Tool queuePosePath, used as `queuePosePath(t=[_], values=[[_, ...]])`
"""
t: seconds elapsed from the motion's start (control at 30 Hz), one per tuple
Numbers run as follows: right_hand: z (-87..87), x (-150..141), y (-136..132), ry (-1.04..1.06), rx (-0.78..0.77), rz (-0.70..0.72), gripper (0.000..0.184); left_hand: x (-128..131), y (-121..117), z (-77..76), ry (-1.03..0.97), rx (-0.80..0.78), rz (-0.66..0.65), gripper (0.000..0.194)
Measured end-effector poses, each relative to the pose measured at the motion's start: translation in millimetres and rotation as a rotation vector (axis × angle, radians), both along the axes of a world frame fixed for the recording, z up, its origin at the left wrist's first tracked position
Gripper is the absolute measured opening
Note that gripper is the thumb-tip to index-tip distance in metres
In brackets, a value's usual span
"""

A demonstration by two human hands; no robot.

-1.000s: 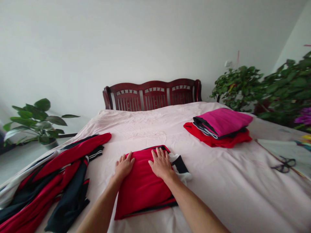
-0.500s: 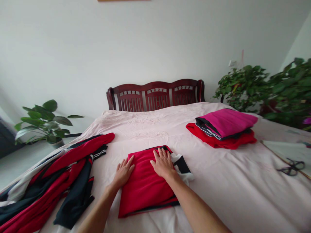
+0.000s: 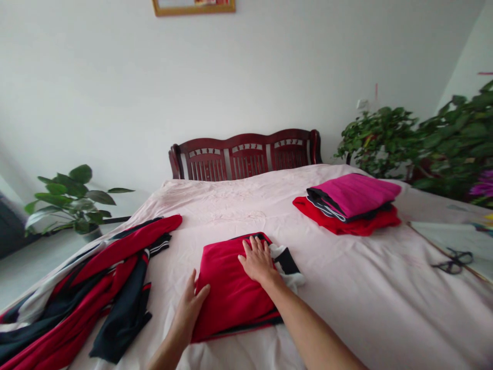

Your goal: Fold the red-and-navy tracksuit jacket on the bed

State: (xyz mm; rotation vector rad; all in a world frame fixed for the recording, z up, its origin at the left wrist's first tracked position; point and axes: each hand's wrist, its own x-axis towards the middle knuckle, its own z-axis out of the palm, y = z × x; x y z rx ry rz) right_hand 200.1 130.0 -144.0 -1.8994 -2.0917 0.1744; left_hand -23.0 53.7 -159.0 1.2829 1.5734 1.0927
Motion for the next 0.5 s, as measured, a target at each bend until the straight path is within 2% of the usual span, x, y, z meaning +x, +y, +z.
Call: queuePosePath(t=[0.1,0.2,0.37,0.5], values=[[-2.1,1,1,0.026,0.02,-0.006,0.065,-1,-6,15.2,-0.338,-0.184,-0.121,0.052],[-0.7,4,2,0.089,0.038,-0.028,0.061,-2,-8,19.3,-0.463,-0.237,-0.171,0.044],[9.9,21,4,0.194,0.016,-0.187,0.061,-3,-3,9.7,-0.324,-0.129,-0.107,0.038],[20.0,57,5,0.262,-0.066,-0.322,0.062,-5,1,1.0,-0.199,-0.087,-0.087,0.04]])
